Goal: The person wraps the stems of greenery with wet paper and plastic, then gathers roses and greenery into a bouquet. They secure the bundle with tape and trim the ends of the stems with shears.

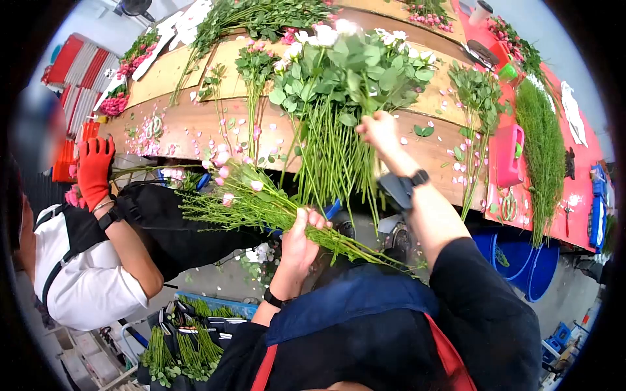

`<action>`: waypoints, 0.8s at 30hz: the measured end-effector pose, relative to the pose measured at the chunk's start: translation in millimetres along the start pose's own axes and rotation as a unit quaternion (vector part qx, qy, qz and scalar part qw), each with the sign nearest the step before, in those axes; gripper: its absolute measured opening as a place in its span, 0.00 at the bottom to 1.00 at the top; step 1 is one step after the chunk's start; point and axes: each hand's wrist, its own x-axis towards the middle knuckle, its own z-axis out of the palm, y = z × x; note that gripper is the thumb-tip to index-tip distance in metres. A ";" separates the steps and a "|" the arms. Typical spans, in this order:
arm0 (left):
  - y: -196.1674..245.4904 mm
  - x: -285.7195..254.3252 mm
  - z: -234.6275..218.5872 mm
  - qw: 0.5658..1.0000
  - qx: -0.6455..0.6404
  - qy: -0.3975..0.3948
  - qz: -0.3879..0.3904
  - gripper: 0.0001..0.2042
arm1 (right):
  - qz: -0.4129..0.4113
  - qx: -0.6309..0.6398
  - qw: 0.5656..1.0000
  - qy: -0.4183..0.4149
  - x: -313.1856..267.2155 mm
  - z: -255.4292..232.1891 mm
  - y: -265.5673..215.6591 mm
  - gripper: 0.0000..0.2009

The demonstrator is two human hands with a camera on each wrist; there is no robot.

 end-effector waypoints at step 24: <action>-56.5 72.6 92.7 0.997 -0.005 -0.041 -0.072 0.11 | -0.188 -0.724 0.653 0.115 -76.0 -421.4 -203.2 0.09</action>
